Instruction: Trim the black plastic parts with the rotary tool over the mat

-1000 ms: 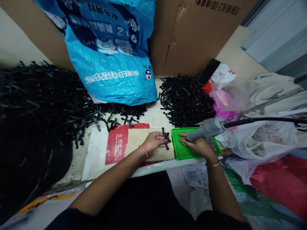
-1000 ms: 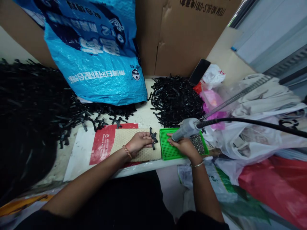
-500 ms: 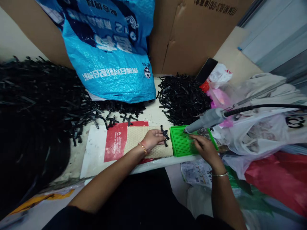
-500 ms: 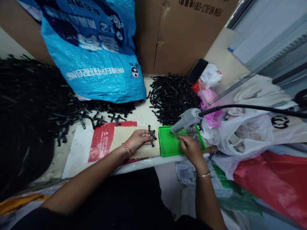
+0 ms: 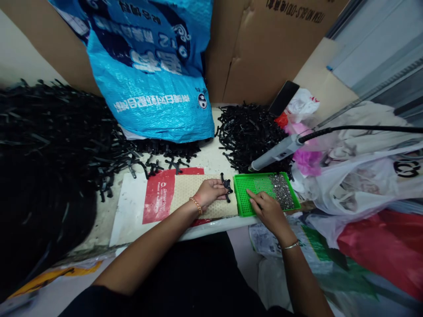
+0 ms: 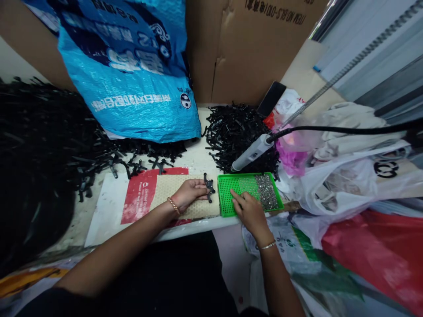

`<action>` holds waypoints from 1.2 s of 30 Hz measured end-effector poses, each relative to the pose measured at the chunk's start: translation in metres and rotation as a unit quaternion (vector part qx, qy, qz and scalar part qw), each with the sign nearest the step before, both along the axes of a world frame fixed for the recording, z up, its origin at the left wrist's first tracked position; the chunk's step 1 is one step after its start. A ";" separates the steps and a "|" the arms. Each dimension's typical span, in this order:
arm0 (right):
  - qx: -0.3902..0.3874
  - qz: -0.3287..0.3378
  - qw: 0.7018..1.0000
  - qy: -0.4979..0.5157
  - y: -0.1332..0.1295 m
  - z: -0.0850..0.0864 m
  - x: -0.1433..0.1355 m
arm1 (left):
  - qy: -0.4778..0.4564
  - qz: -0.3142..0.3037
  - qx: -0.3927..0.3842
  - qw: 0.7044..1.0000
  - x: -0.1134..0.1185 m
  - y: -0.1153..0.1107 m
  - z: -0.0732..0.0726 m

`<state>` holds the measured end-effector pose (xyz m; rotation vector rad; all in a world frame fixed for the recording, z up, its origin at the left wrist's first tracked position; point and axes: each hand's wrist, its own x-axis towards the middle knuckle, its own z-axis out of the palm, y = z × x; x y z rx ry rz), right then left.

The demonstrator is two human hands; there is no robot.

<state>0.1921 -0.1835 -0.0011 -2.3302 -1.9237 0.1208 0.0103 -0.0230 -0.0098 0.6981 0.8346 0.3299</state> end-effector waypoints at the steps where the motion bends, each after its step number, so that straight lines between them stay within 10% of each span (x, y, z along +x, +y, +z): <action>1: -0.001 0.002 1.000 0.006 -0.001 0.000 0.000 | -0.001 0.001 0.001 1.000 0.000 0.000 0.000; 7: 0.064 -0.018 0.982 0.178 -0.009 0.012 0.005 | 0.011 -0.001 0.001 1.000 0.000 0.001 -0.001; 13: 0.373 -0.114 0.830 0.399 0.034 0.040 0.015 | 0.006 -0.002 0.001 1.000 0.000 0.002 -0.001; 20: 0.342 -0.041 0.799 0.493 0.094 0.074 -0.007 | 0.015 0.004 -0.007 1.000 0.001 0.001 0.002; 31: 0.450 -0.131 0.667 0.579 0.072 0.028 -0.014 | 0.026 -0.005 -0.004 1.000 0.001 0.002 0.003; 36: 0.461 -0.118 0.657 0.585 0.077 0.024 -0.013 | 0.031 -0.003 -0.006 0.999 0.002 0.003 0.003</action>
